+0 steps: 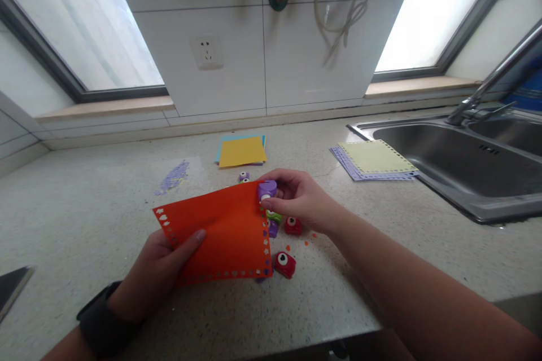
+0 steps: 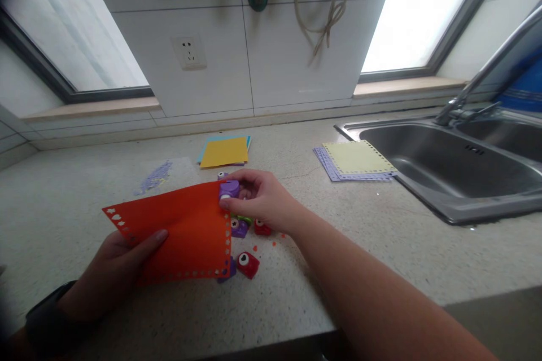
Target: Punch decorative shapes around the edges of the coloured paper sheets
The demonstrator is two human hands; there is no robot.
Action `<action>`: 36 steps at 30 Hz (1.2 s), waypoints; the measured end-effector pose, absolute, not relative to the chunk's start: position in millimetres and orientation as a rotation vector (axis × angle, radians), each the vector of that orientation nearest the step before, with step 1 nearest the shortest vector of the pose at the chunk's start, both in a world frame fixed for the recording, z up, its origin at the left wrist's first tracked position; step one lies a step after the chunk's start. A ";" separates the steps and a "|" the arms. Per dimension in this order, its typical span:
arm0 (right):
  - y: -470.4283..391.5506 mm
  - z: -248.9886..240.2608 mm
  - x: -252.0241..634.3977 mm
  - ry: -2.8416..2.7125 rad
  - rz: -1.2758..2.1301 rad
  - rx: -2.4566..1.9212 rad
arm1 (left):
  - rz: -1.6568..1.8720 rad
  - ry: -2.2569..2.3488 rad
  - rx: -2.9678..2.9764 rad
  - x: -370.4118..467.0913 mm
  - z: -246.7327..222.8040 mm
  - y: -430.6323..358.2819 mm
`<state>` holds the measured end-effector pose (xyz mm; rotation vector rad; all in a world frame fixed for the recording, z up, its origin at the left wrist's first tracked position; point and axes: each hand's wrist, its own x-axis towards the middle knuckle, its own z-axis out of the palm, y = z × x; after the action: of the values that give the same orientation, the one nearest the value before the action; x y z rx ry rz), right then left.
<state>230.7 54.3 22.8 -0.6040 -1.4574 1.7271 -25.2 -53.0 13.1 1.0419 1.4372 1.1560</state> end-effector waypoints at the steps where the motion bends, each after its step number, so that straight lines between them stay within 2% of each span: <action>1: 54.5 22.4 230.9 -1.460 1.718 -0.599 | 1.157 1.443 1.053 -24.7 13.8 -52.8; 12: 52.7 31.2 232.4 -1.487 1.722 -0.632 | 1.149 1.401 1.037 -27.0 12.7 -56.6; 22: 56.9 18.0 229.5 -1.479 1.703 -0.786 | 1.094 1.346 0.914 -23.7 18.1 -58.6; 36: 53.3 23.2 225.9 -1.423 1.777 -0.753 | 1.144 1.336 0.919 -22.6 16.3 -57.2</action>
<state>225.9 53.3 23.2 -0.7526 -1.4231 1.7768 -22.6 -57.2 16.3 0.9187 1.3364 1.1440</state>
